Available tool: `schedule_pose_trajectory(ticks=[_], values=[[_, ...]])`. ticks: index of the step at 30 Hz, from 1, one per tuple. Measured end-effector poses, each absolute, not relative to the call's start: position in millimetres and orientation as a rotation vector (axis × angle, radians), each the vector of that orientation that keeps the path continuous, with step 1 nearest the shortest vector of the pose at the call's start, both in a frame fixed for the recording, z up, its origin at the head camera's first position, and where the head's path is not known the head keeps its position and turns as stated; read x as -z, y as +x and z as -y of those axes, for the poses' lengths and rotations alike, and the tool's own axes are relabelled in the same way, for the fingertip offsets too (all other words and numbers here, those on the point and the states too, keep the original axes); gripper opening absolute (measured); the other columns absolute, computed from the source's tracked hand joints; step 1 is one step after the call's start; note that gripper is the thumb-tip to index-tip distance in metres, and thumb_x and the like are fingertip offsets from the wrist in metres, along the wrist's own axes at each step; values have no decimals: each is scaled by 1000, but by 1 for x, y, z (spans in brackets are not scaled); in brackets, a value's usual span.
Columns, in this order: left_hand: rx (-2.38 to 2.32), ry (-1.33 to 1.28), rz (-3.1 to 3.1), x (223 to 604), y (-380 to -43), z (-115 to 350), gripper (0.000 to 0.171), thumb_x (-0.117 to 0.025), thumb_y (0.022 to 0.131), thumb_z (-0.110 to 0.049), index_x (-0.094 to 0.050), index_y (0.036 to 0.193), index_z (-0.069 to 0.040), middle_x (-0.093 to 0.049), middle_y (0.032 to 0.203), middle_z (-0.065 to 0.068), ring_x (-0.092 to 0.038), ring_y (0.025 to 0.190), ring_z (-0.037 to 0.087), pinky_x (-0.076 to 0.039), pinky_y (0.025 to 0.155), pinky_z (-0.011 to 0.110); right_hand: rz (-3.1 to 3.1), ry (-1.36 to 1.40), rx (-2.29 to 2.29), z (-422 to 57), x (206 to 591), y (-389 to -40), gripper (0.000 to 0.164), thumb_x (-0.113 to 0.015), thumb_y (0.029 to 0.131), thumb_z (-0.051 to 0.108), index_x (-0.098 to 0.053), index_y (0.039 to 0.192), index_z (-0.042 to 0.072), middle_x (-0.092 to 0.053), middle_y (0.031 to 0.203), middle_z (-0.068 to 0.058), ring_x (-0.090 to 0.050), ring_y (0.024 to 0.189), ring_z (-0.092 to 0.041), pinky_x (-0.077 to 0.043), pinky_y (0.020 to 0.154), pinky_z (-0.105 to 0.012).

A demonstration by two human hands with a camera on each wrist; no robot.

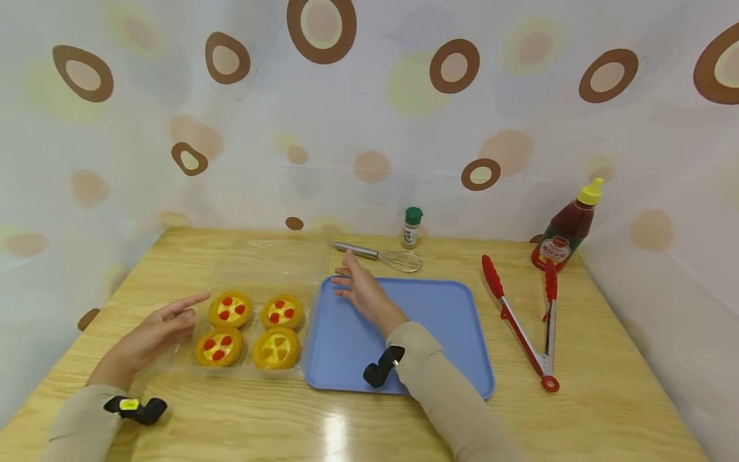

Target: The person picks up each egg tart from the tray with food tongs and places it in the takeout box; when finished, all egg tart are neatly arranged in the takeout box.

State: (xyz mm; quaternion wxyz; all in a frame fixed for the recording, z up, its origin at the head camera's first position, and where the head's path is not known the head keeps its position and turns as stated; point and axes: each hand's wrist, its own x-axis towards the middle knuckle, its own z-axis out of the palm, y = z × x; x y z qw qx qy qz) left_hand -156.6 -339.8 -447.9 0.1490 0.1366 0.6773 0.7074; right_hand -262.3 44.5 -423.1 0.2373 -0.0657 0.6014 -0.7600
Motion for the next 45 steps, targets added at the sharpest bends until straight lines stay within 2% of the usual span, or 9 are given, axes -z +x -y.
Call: schedule_pose_trajectory(ticks=[7, 13, 17, 22, 27, 33, 36, 41, 45], values=[[-2115, 345, -1855, 449, -158, 337, 47, -37, 101, -3, -54, 131, -34, -47, 74, -11, -40, 64, 5, -40, 60, 19, -1452, -65, 2251, -35, 441, -273, 76, -24, 101, 52, -7, 149, -4, -25, 148, -23, -32, 133, -36, -36, 98, -41], [-2133, 338, -1788, 445, -156, 337, 48, -37, 101, -2, -55, 130, -35, -47, 74, -10, -29, 62, 14, -39, 62, 20, -1350, -144, 2254, -33, 428, -274, 75, -21, 101, 52, -8, 150, -4, -24, 149, -22, -31, 134, -34, -39, 90, -34], [-2120, 335, -1781, 445, -155, 338, 48, -35, 102, -3, -55, 130, -36, -44, 73, -10, -24, 64, 18, -40, 62, 20, -1321, -196, 2243, -34, 417, -274, 77, -21, 100, 53, -9, 149, -5, -23, 148, -24, -37, 127, -31, -38, 93, -35], [-2101, 340, -1773, 446, -156, 337, 48, -33, 102, -2, -54, 130, -36, -42, 72, -9, -24, 62, 18, -40, 61, 20, -1343, -194, 2248, -33, 409, -276, 76, -24, 100, 52, -18, 147, -7, -39, 129, -17, -47, 106, -22, -38, 90, -35], [-2075, 335, -1807, 447, -157, 334, 48, -33, 103, -3, -52, 132, -36, -43, 72, -10, -27, 61, 16, -41, 60, 20, -1390, -249, 2257, -33, 401, -279, 74, -23, 100, 52, -31, 142, -9, -49, 107, -9, -48, 96, -19, -39, 81, -31], [-2066, 275, -1868, 446, -157, 331, 46, -36, 102, -6, -53, 130, -39, -47, 74, -11, -40, 62, 6, -41, 62, 20, -1450, -370, 2258, -34, 390, -275, 74, -22, 100, 55, -41, 138, -6, -53, 100, -2, -46, 91, -17, -36, 78, -33], [-2060, 280, -1871, 445, -157, 330, 46, -36, 103, -6, -53, 130, -39, -47, 75, -10, -40, 63, 6, -40, 61, 21, -1503, -414, 2245, -36, 384, -270, 72, -21, 100, 54, -51, 129, -5, -53, 98, -2, -44, 86, -17, -34, 76, -34], [-2031, 318, -1886, 444, -157, 329, 37, -30, 105, -19, -43, 139, -30, -36, 71, -6, -34, 62, 11, -36, 61, 22, -1695, -484, 2088, -40, 376, -255, 64, -20, 101, 51, -60, 115, 2, -47, 94, -2, -38, 81, -18, -32, 73, -33], [-1978, 387, -1936, 439, -152, 333, 49, -15, 105, -35, -18, 151, -17, -32, 74, -2, -35, 65, 13, -37, 61, 26, -1837, -468, 1966, -43, 377, -239, 67, -27, 97, 58, -60, 110, 1, -47, 91, -2, -39, 79, -17, -33, 72, -30]])
